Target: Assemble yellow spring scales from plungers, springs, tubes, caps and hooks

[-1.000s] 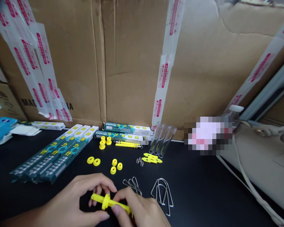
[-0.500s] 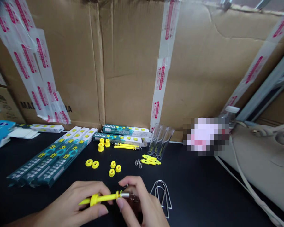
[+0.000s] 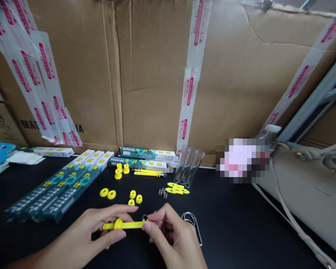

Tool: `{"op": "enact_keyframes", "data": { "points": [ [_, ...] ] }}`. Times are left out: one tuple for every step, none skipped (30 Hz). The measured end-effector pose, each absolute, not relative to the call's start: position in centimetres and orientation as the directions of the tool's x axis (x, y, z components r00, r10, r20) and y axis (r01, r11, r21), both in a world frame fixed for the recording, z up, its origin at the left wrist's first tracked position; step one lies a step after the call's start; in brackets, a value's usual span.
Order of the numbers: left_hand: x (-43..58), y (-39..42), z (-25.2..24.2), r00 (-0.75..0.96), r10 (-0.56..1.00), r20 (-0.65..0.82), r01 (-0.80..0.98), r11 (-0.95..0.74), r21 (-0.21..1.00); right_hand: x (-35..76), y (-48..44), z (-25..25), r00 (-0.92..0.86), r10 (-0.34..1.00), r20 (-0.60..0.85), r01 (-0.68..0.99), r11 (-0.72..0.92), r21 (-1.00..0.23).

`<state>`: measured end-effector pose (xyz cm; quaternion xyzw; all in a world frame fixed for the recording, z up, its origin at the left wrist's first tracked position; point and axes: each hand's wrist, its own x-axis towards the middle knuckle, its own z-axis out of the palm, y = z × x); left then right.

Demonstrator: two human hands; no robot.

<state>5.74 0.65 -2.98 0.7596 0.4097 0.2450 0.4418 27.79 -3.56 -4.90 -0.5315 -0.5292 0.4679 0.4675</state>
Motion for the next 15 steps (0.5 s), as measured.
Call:
{"op": "enact_keyframes", "data": {
  "points": [
    [5.75, 0.66, -2.96, 0.539, 0.842, 0.011, 0.399, -0.266, 0.878, 27.79, -3.50, -5.12, -0.012, 1.000, -0.002, 0.095, -0.001, -0.995],
    [5.75, 0.66, -2.92, 0.538, 0.843, 0.010, 0.395, -0.262, 0.880, 27.82, -3.44, -5.32, -0.032, 0.999, 0.001, 0.071, 0.004, -0.997],
    [5.76, 0.64, -2.88, 0.541, 0.841, 0.007, 0.400, -0.264, 0.878, 27.88, -3.41, -5.47, -0.064, 0.998, 0.001, 0.055, 0.005, -0.998],
    [5.78, 0.60, -2.82, 0.549, 0.836, 0.003, 0.414, -0.275, 0.868, 27.96, -3.39, -5.57, -0.104, 0.995, -0.002, 0.048, 0.003, -0.999],
    [5.81, 0.56, -2.75, 0.560, 0.829, 0.002, 0.432, -0.294, 0.853, 28.05, -3.39, -5.61, -0.147, 0.989, -0.007, 0.051, 0.001, -0.999],
    [5.85, 0.52, -2.69, 0.571, 0.821, 0.005, 0.449, -0.318, 0.835, 28.14, -3.40, -5.62, -0.185, 0.983, -0.013, 0.060, -0.002, -0.998],
    [5.89, 0.49, -2.62, 0.581, 0.814, 0.014, 0.462, -0.344, 0.817, 28.22, -3.42, -5.60, -0.212, 0.977, -0.015, 0.070, -0.001, -0.998],
    [5.94, 0.46, -2.57, 0.587, 0.809, 0.024, 0.466, -0.363, 0.807, 28.28, -3.44, -5.58, -0.228, 0.974, -0.016, 0.081, 0.003, -0.997],
    [5.97, 0.44, -2.53, 0.591, 0.806, 0.037, 0.460, -0.374, 0.806, 28.32, -3.45, -5.58, -0.232, 0.973, -0.012, 0.090, 0.010, -0.996],
    [6.00, 0.44, -2.52, 0.596, 0.802, 0.046, 0.445, -0.378, 0.812, 28.34, -3.44, -5.59, -0.227, 0.974, -0.008, 0.098, 0.015, -0.995],
    [6.01, 0.44, -2.51, 0.599, 0.799, 0.055, 0.427, -0.377, 0.822, 28.35, -3.43, -5.62, -0.219, 0.976, -0.007, 0.104, 0.016, -0.994],
    [6.02, 0.45, -2.51, 0.603, 0.795, 0.063, 0.410, -0.377, 0.831, 28.34, -3.40, -5.67, -0.208, 0.978, -0.008, 0.109, 0.015, -0.994],
    [6.01, 0.47, -2.51, 0.608, 0.791, 0.069, 0.400, -0.380, 0.834, 28.32, -3.37, -5.71, -0.197, 0.980, -0.008, 0.115, 0.015, -0.993],
    [6.00, 0.49, -2.50, 0.614, 0.786, 0.070, 0.398, -0.386, 0.832, 28.30, -3.34, -5.72, -0.185, 0.983, -0.010, 0.122, 0.013, -0.992],
    [6.00, 0.52, -2.48, 0.619, 0.782, 0.071, 0.403, -0.395, 0.826, 28.28, -3.32, -5.70, -0.177, 0.984, -0.011, 0.131, 0.013, -0.991]
  ]
}}
